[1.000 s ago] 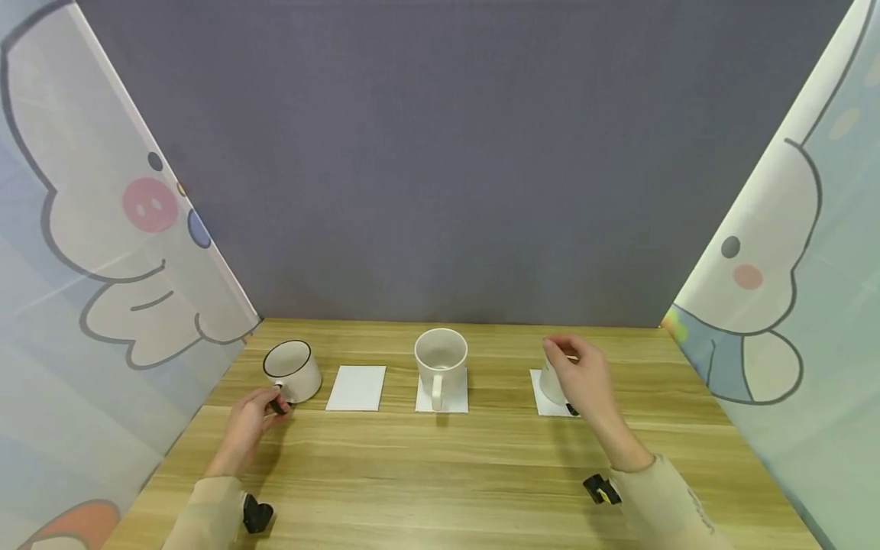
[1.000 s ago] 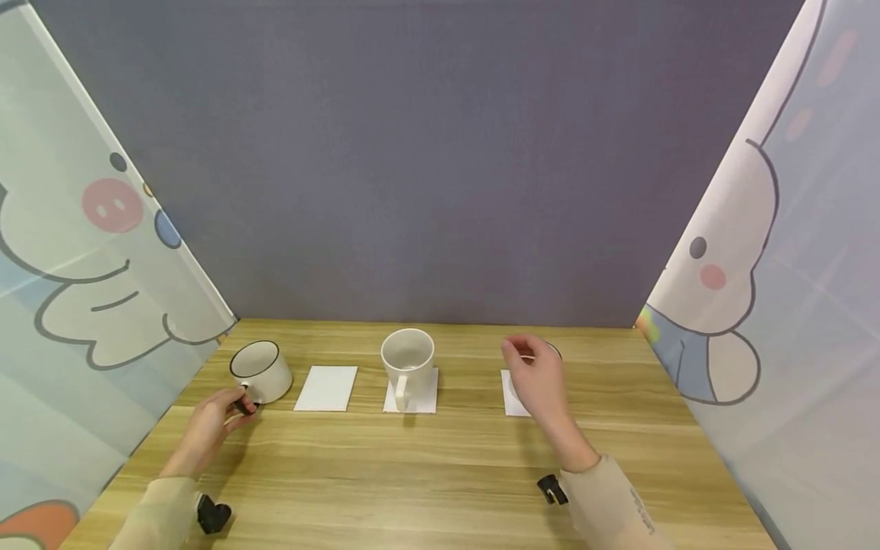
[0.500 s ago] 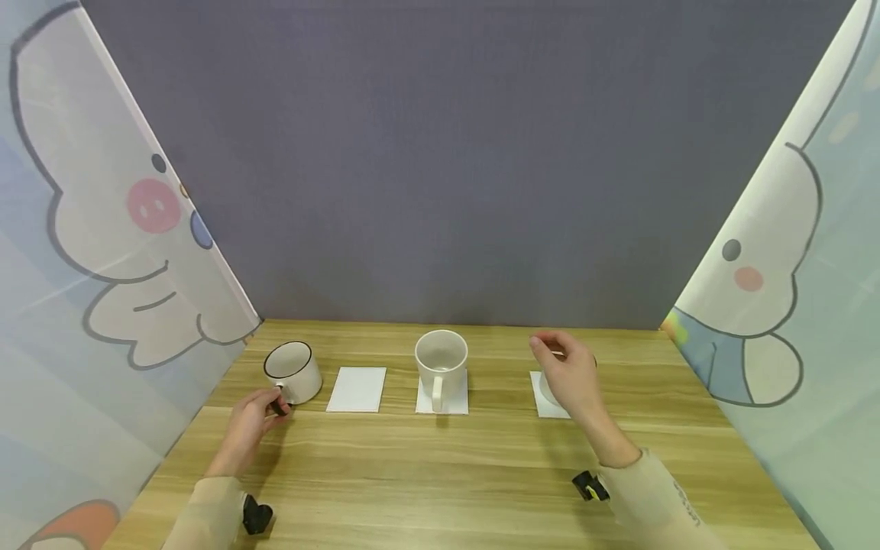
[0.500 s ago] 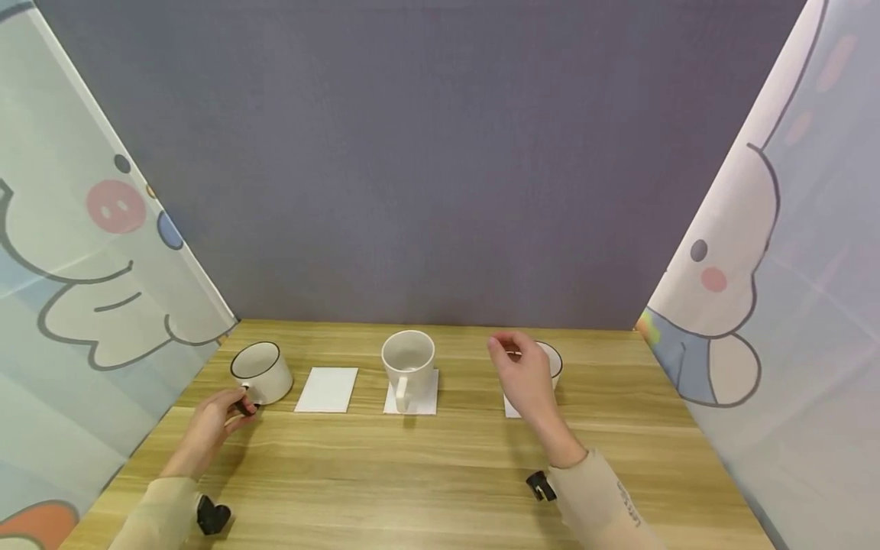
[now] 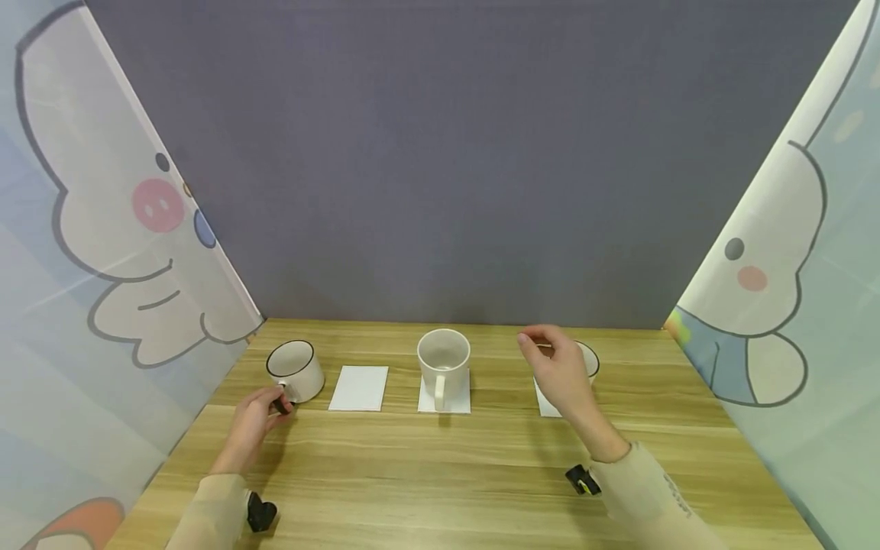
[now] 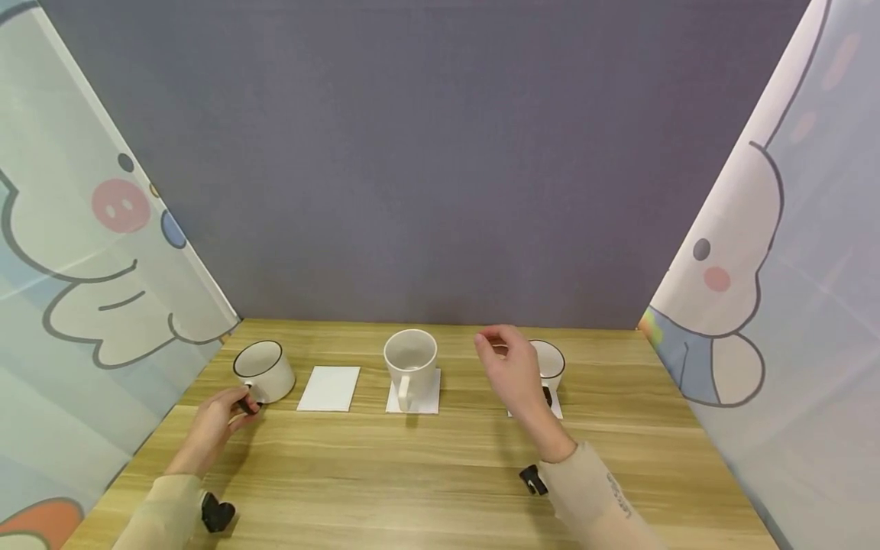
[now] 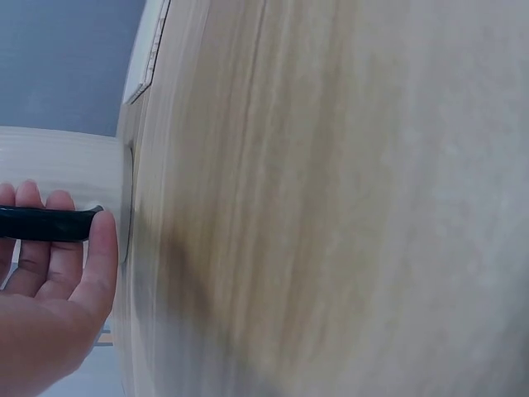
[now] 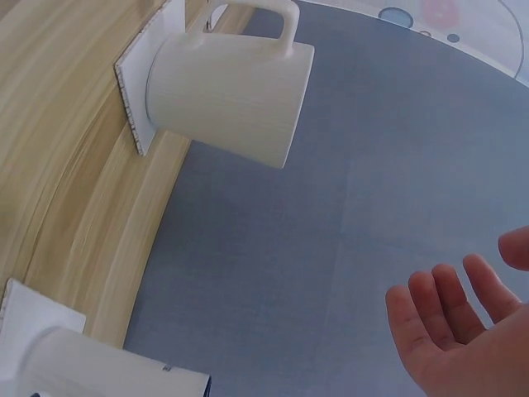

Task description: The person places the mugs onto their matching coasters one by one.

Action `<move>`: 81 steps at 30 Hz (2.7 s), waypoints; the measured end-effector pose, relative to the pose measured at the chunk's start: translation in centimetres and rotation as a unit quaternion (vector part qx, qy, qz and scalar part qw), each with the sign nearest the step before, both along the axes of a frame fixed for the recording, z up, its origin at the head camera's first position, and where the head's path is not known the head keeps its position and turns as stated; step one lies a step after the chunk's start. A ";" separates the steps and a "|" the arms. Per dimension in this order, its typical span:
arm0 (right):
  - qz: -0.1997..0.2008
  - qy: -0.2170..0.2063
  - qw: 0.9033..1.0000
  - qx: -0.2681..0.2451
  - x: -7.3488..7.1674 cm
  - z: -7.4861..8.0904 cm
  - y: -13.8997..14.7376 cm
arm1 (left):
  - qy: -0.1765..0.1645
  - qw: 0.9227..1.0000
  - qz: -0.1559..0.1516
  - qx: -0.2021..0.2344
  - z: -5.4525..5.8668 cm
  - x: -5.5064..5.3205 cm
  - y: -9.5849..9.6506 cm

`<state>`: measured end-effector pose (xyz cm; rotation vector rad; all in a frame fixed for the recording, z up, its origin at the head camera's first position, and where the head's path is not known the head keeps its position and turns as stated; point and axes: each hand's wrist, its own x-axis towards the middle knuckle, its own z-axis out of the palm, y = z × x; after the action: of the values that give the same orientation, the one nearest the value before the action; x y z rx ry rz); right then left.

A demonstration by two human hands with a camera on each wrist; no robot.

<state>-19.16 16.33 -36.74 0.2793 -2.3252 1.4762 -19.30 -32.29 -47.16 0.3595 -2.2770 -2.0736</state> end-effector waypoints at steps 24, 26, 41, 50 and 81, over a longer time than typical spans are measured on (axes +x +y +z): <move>0.024 0.053 0.998 -0.029 -0.6 0.9 -3.3 | -0.028 1.000 0.007 -0.002 -0.1 -0.3 -0.2; 0.025 0.057 0.998 -0.033 -0.6 0.9 -3.5 | -0.028 1.000 0.007 -0.003 -0.1 -0.3 -0.1; 0.051 0.093 0.993 -0.055 -0.7 0.6 -5.5 | -0.014 1.000 0.005 -0.011 0.0 -0.2 -0.2; 0.075 0.102 0.989 -0.071 -0.9 0.7 -7.0 | -0.005 1.000 -0.004 -0.022 0.1 0.0 0.0; 0.113 0.103 0.984 -0.094 -1.0 0.6 -10.5 | -0.013 1.000 0.012 -0.020 0.3 -0.3 0.3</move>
<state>-20.20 5.83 -36.17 0.6298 -2.0281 1.6705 -19.60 -32.04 -46.90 0.4120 -2.3134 -2.0215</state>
